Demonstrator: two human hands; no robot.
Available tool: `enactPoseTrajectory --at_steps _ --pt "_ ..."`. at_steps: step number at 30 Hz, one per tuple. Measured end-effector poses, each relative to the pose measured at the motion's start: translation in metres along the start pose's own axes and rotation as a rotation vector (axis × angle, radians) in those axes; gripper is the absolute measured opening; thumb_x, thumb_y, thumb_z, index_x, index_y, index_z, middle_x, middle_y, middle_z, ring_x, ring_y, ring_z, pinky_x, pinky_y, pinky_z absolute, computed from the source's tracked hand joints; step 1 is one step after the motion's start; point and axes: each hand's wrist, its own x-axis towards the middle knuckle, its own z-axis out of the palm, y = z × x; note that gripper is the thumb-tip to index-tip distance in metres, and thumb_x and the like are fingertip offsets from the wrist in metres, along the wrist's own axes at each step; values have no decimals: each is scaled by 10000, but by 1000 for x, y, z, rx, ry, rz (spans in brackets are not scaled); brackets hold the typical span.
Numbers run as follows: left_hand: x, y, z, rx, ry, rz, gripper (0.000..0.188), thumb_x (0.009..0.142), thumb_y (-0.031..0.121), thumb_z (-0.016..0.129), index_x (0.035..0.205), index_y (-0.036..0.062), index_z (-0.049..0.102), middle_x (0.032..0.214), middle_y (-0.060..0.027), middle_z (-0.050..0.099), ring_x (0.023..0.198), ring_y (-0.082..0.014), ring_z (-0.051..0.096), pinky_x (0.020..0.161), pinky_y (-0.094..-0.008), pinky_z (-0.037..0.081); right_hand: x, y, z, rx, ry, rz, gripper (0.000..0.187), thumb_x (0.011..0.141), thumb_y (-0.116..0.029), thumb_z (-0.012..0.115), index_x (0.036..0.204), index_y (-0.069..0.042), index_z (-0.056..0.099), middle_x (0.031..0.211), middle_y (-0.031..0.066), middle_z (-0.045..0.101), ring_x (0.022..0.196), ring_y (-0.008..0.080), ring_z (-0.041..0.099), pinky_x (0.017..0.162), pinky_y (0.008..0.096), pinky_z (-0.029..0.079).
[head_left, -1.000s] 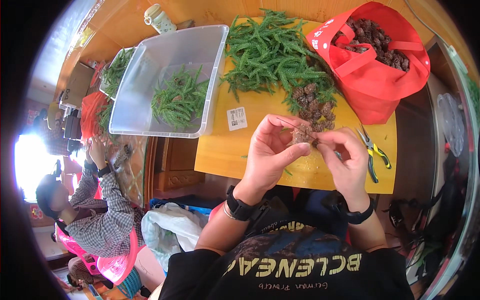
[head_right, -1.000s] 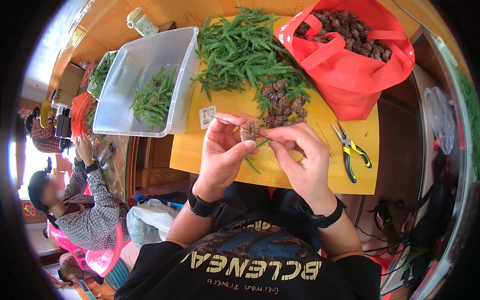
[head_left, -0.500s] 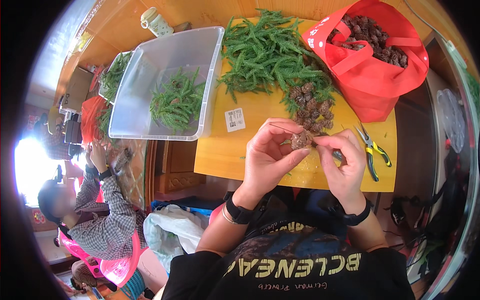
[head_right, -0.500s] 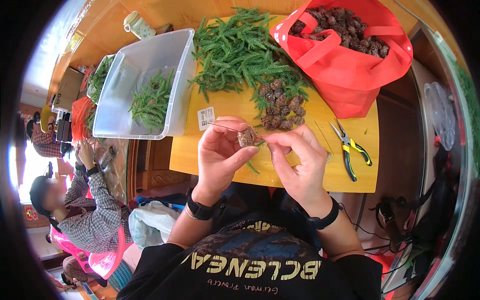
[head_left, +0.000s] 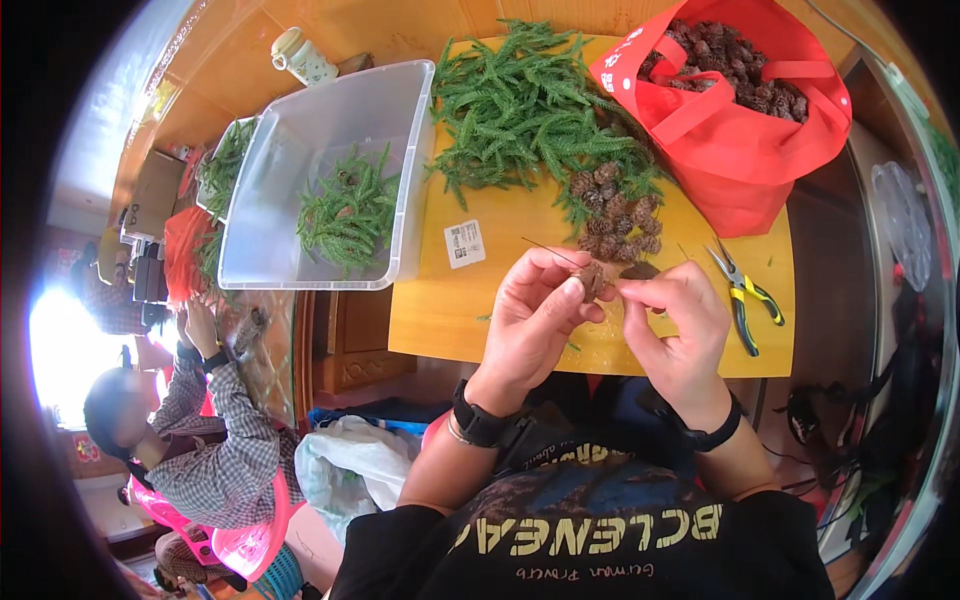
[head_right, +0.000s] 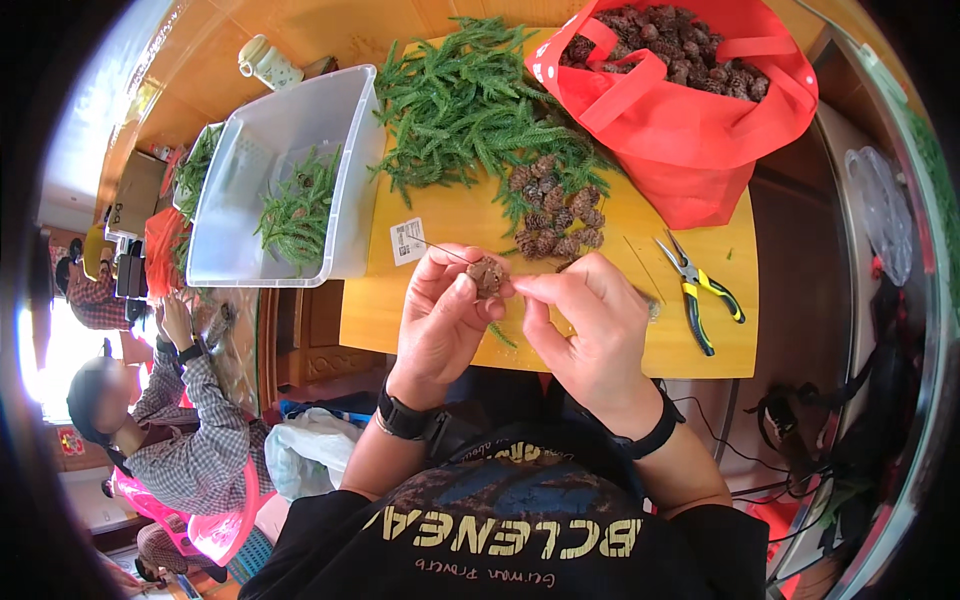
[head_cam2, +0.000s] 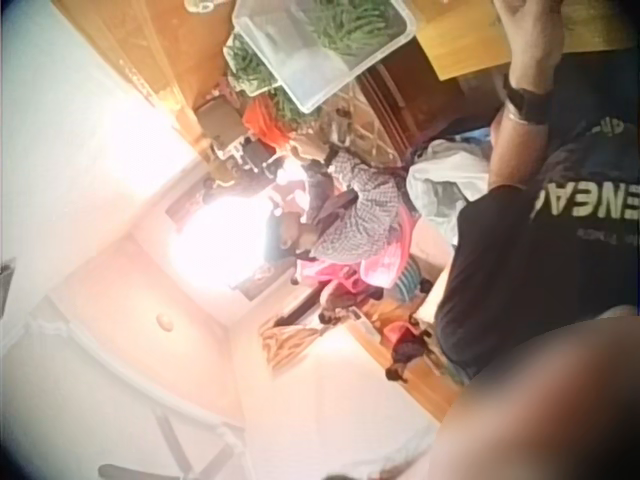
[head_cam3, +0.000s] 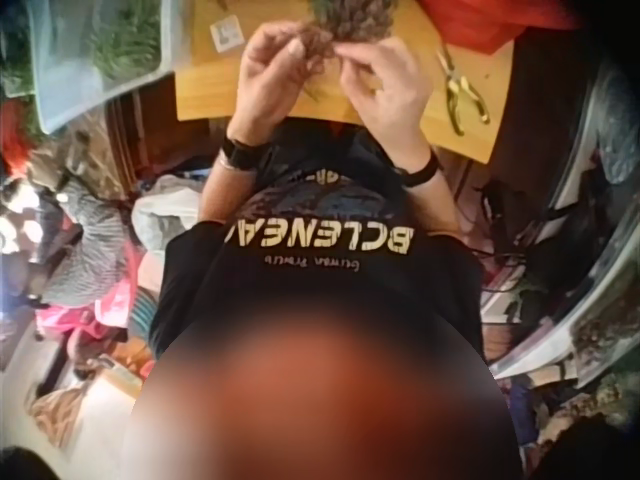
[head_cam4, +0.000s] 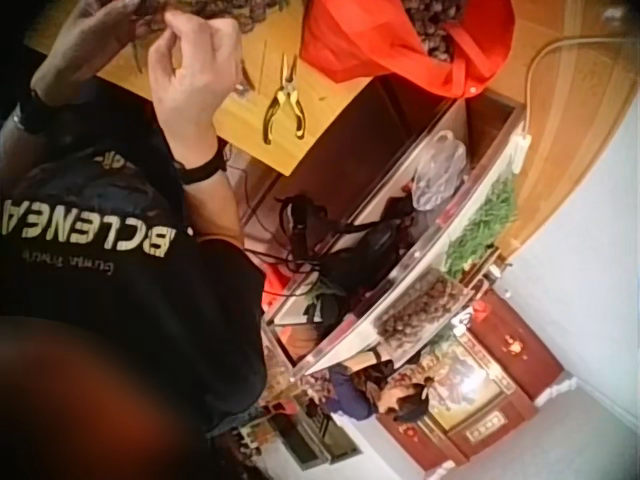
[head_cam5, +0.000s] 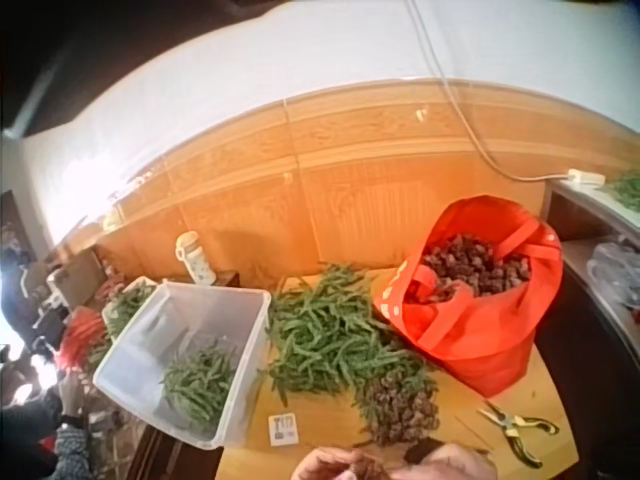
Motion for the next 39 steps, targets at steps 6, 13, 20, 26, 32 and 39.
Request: enactPoseTrajectory --at_steps 6,13,20,26,32,39 --pt "2 -5 -6 21 -4 25 160 909 196 541 1015 81 510 969 -116 550 795 -166 548 642 -230 452 0 1 -1 -32 -6 -25 214 658 88 630 831 -38 647 693 63 509 612 167 512 549 246 403" --pt "3 -5 -8 -95 -53 -50 179 925 249 510 984 80 521 946 -114 532 721 -147 495 558 -190 381 5 6 -7 -36 -54 -109 247 635 78 634 834 -65 664 692 46 518 619 173 523 540 264 407" --pt "3 -1 -13 -112 -128 -111 191 912 249 530 963 66 516 938 -131 526 709 -154 483 550 -185 372 25 3 -20 -125 -124 -286 292 562 36 660 819 -104 651 695 15 506 603 177 531 491 280 424" --pt "0 1 -10 -81 -132 -157 171 899 233 546 932 71 500 935 -149 523 703 -162 470 539 -193 370 30 6 -32 -168 -266 -307 229 597 47 656 789 -78 646 747 36 551 655 220 548 553 301 428" --pt "0 -1 -5 -187 -135 -173 148 909 222 530 930 82 487 931 -170 524 704 -157 465 540 -184 372 16 18 -25 356 -295 155 306 749 -87 711 1003 -11 560 941 92 562 831 154 552 727 263 449" --pt "-4 -7 -5 -315 -132 -269 133 916 201 524 925 68 521 917 -139 576 718 -163 543 579 -219 430 1 32 0 991 -334 254 260 769 -103 700 977 -24 564 1083 106 566 959 145 534 858 282 419"
